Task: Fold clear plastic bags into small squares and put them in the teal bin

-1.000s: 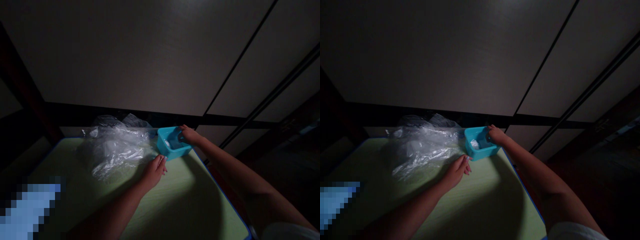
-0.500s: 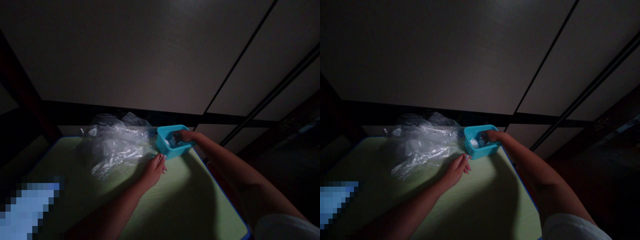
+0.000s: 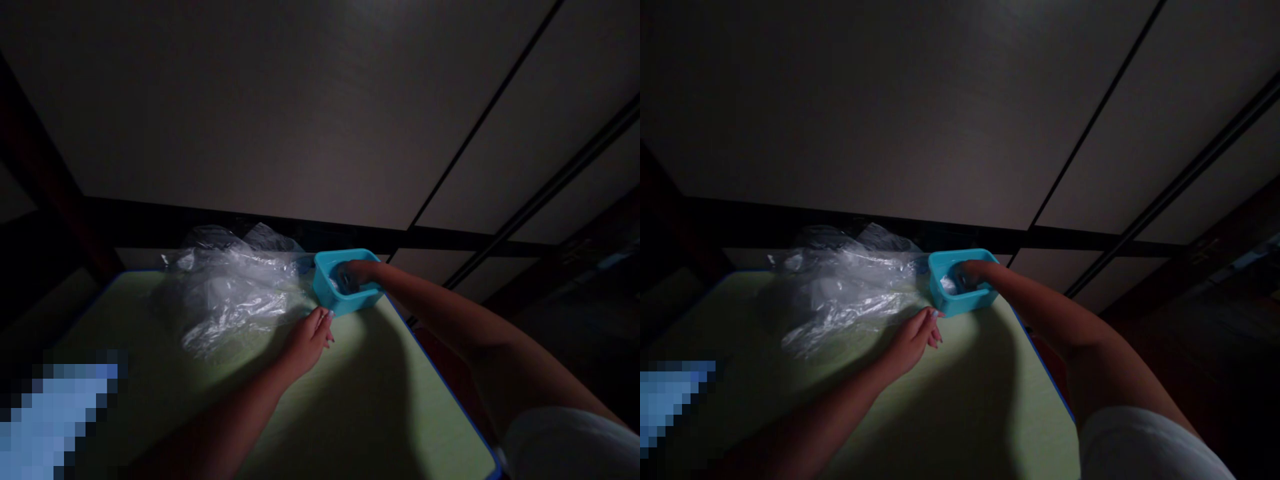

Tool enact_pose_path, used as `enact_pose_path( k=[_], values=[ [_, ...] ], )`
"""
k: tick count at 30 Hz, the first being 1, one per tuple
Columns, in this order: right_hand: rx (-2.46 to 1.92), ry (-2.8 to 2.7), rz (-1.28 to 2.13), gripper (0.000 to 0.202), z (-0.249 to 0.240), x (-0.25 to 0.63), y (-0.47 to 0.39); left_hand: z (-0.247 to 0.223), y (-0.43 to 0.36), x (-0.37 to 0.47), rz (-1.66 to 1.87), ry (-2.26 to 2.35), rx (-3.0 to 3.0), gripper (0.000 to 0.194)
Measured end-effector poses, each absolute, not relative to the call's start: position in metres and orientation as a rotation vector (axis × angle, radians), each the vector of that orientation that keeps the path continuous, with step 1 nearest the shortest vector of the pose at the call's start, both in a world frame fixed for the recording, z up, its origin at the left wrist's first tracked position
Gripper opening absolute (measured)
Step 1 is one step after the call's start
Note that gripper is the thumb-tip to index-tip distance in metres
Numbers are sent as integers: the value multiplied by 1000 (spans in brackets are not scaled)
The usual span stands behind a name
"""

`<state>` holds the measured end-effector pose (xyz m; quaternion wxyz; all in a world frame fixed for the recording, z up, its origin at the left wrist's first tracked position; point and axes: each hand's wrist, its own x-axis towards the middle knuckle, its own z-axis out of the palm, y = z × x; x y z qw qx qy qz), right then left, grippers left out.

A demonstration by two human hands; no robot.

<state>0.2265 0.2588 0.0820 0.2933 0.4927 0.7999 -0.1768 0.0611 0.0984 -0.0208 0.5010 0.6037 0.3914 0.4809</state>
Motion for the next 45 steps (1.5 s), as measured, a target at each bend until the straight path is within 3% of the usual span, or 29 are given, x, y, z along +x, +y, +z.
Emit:
enact_pose_path(
  k=[11, 29, 45],
  values=[
    [1337, 2151, -414, 34, 78, 231, 260, -21, 99, 60, 1153, 949, 1496, 42],
    [1396, 2292, -491, 26, 111, 254, 243, -22, 100, 61, 1142, 957, 1515, 43],
    [1507, 2077, -493, 33, 86, 230, 240, -18, 99, 60, 1113, 976, 1544, 40]
  ],
)
